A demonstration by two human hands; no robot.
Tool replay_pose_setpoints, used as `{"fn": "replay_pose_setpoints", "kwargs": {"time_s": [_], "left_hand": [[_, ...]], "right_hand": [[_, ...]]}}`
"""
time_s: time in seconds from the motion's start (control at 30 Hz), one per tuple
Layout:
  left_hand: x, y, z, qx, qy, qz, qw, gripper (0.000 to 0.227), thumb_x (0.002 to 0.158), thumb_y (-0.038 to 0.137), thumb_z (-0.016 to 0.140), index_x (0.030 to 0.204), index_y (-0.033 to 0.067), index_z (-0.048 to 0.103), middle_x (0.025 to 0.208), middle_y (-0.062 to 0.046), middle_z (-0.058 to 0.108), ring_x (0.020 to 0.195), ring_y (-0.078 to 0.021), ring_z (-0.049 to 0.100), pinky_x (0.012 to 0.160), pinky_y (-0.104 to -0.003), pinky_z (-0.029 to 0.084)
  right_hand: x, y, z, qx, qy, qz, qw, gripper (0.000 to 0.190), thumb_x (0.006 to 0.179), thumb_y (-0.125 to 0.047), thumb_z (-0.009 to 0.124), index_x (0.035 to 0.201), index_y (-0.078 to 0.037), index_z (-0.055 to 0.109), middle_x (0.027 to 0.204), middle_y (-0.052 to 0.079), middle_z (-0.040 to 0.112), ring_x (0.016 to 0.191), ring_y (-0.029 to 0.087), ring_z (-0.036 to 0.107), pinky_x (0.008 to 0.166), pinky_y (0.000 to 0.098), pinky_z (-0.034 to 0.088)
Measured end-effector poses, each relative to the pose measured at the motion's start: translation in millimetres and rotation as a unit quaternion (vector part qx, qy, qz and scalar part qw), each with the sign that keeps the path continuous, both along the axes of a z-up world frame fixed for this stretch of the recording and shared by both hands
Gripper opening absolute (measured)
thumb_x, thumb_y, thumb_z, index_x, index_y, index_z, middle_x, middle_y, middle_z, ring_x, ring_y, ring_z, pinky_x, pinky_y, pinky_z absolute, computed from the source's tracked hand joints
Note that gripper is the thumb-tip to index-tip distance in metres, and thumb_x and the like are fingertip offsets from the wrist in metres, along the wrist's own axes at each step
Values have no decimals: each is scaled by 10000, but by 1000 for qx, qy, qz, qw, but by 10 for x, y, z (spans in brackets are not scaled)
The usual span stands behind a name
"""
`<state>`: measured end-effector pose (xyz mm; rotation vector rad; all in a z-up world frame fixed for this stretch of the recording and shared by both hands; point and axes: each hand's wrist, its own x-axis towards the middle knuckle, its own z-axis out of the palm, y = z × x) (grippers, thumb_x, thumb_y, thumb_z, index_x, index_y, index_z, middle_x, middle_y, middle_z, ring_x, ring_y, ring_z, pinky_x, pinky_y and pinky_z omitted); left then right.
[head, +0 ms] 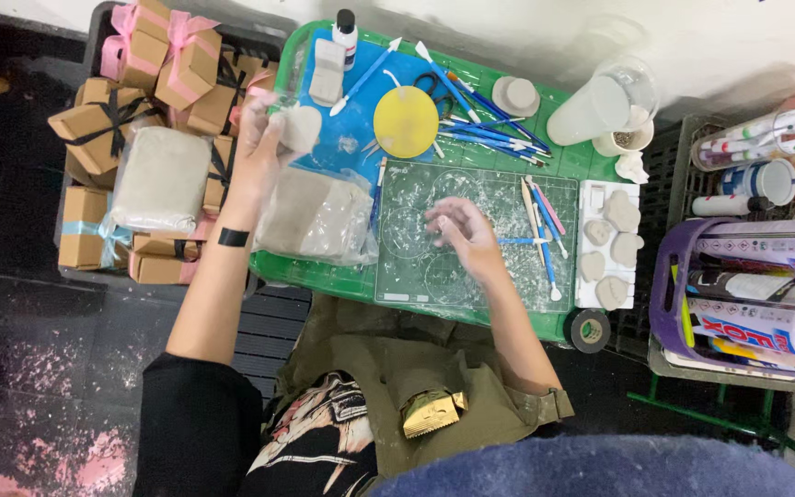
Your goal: The person shapes a heart-formed piece of clay by hand, smooths it with a tool on a work surface, and cleans the tool with a sponge.
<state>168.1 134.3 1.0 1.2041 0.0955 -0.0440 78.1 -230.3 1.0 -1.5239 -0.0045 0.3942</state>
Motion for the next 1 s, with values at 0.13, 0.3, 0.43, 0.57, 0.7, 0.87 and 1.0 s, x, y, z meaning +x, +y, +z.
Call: {"fn": "replay_pose_setpoints", "kwargs": {"time_s": [0.13,0.3,0.43,0.57,0.7,0.87,1.0], "left_hand": [[-178,-341,206,-69,54,-10,996,367,1086,148,502,1444,137,424,1333,-57,597,1193,-183,664,961,-401,619],[-493,-810,377,-92,-29,-101,990,667,951,-27,639,1514,142,323,1347,-95,582,1213,-203,641,995,-408,571],[-577,-1040,360,-108,-35,-108,988,726,972,-58,675,1564,138,304,1316,-93,551,1247,-204,604,1047,-401,555],[-619,-1184,333,-129,-50,-111,984,748,971,-30,685,1572,130,271,1322,-96,513,1285,-214,575,1069,-398,553],[-680,-1259,405,-127,-44,-102,986,750,976,-25,692,1581,98,266,1370,-128,497,1307,-225,568,1087,-395,537],[-728,-1313,538,-116,-37,-93,988,746,974,-9,690,1572,102,259,1386,-139,495,1316,-235,567,1070,-408,558],[-740,-1350,583,-104,-39,-91,990,740,983,-4,684,1571,99,247,1402,-153,488,1318,-244,571,1066,-409,557]], "right_hand": [[3,366,287,45,-161,-13,986,478,1109,-117,488,1539,-79,280,1538,206,467,1380,329,568,1149,431,465],[11,684,536,64,-255,-27,965,538,1154,-126,402,1630,-116,152,1699,223,294,1519,377,475,1243,469,408],[-59,685,614,98,-250,-22,963,576,1161,-114,395,1652,-124,95,1747,240,196,1566,396,418,1261,477,382],[-148,624,633,90,-264,-33,960,571,1165,-128,369,1650,-139,68,1756,261,151,1556,407,432,1223,478,417],[-238,584,637,45,-286,-34,957,560,1165,-132,362,1642,-146,68,1762,266,132,1554,424,438,1225,482,409],[-304,558,654,-4,-332,-16,943,581,1145,-55,363,1636,-160,72,1757,275,114,1577,459,406,1241,510,371],[-285,559,671,-32,-387,-23,921,618,1116,5,373,1635,-169,86,1734,269,141,1538,453,357,1275,555,354]]}}
